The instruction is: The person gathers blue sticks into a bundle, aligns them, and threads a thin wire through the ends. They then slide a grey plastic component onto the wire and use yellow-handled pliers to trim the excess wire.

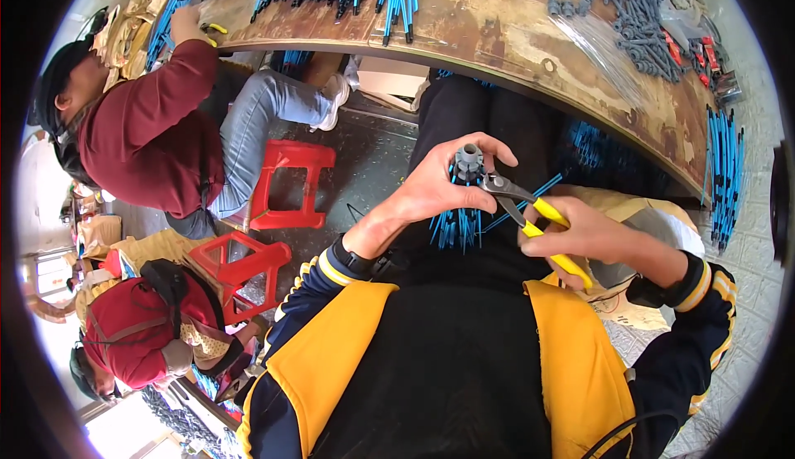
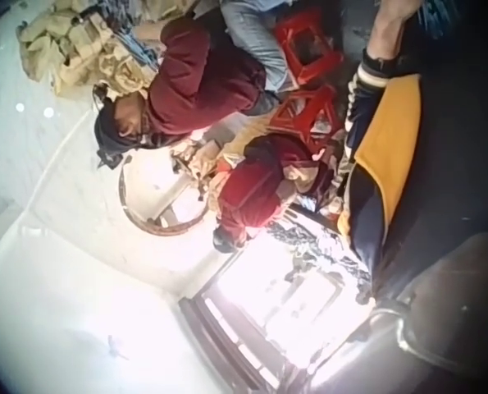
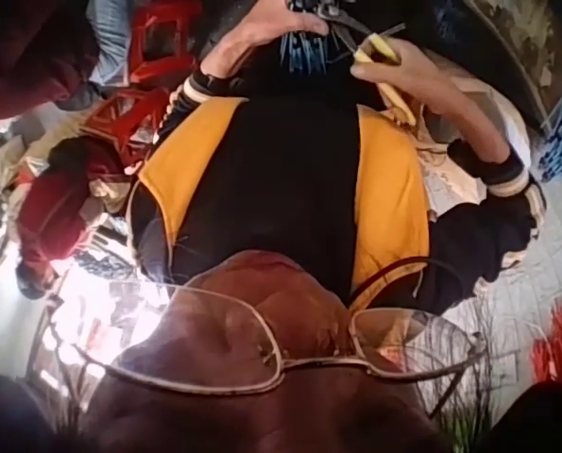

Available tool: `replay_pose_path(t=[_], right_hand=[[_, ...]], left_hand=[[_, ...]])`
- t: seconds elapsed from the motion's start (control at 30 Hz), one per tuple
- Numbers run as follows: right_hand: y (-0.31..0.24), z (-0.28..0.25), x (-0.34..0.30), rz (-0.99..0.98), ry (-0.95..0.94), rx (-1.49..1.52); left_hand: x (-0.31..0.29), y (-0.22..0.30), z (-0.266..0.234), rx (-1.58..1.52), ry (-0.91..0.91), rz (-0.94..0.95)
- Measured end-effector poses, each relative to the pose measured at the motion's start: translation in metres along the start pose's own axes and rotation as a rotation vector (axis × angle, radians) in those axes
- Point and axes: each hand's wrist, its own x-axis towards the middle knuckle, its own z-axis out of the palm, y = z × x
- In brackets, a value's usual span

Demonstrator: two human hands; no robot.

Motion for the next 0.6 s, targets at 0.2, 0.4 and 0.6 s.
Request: replay_pose_path(t=[0.2,0.4,0.6], right_hand=[[-0.002,-0.023,0.005,-0.661,0.760,-0.874],[-0.007,-0.022,0.008,0.044,-0.205,0.113],[-0.010,-0.011,0.005,-0.430,0.532,-0.537]], left_hand=[[0.006,0.010,0.018,0.049,0.288,-0.022],[0.001,-0.001,-0.007,0.020,0.030,0.010],[-0.005,0.009,0.008,0.041,0.190,0.038]])
